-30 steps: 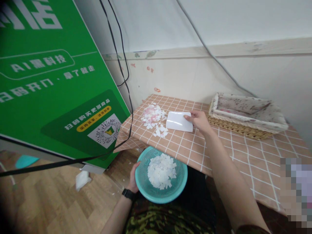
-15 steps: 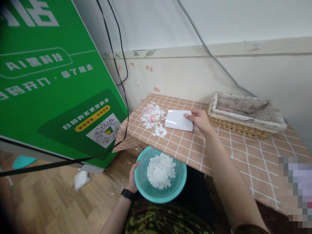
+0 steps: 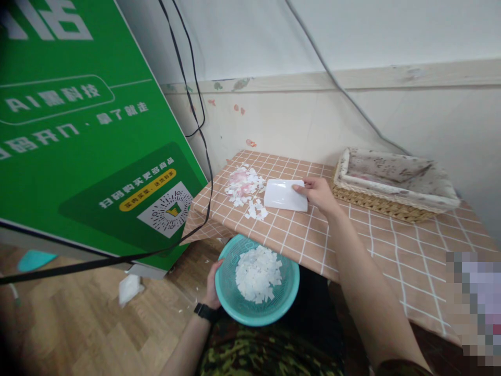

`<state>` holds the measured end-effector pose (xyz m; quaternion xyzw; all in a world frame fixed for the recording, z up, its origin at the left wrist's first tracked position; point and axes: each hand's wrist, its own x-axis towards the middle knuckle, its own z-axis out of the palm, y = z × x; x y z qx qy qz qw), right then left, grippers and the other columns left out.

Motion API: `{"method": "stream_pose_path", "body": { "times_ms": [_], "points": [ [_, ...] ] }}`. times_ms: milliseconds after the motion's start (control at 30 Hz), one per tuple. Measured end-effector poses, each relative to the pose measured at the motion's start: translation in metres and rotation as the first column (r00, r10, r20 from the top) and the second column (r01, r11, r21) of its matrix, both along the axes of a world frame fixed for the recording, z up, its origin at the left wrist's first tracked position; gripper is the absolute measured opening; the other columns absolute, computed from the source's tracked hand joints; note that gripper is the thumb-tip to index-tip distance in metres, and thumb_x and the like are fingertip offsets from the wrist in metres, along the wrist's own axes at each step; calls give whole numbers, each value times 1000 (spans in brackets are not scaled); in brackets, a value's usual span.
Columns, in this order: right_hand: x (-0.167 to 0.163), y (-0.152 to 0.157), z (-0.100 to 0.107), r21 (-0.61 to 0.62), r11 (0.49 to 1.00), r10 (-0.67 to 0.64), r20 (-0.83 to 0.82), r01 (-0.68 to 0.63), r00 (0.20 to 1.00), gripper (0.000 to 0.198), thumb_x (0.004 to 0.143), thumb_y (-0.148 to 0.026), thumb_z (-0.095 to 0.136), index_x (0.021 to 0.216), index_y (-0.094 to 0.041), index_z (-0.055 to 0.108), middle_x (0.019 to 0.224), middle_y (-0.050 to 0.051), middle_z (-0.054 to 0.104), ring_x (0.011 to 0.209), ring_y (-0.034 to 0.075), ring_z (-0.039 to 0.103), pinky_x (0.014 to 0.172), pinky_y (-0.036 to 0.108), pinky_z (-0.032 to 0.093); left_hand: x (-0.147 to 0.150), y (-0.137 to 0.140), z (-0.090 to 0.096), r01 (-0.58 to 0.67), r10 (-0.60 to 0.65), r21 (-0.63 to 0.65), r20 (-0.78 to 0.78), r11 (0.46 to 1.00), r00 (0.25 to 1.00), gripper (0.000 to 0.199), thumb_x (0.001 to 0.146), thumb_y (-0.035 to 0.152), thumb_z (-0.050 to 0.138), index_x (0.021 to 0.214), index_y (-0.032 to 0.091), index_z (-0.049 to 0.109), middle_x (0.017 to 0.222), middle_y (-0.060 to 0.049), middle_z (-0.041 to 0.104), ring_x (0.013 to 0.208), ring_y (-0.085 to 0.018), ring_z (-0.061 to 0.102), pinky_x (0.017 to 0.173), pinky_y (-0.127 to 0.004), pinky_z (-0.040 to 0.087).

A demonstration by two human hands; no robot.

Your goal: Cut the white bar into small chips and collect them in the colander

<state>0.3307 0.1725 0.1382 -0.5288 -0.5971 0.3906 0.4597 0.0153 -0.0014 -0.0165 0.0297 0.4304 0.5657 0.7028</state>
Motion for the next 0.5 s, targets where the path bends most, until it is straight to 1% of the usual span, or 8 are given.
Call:
{"method": "stream_pose_path", "body": {
  "times_ms": [233,367,500],
  "points": [
    [4,0,2,17,999,-35,-11,35,999,36,62,-43,70,82,-14,66,55,0,54,46,10,42,41,23,28,0,0,0,3,-2,-18,9,1000,1000,18,67,29,67,75,13,68,71,-6,71,78,-24,66,76,-35,50],
    [-2,-3,3,-1,1000,1,-19,-1,1000,37,62,-44,70,80,-12,66,57,1,55,46,9,42,41,23,29,0,0,0,-10,10,-11,5,1000,1000,19,66,29,68,76,13,68,73,-6,72,78,-24,66,77,-35,50],
    [-5,-4,4,-11,1000,11,-16,-11,1000,36,63,-44,70,79,-12,65,57,1,56,46,9,42,42,23,29,0,0,0,-2,2,-1,-5,1000,1000,19,67,29,67,77,13,68,73,-6,72,78,-24,66,77,-35,50]
  ]
}}
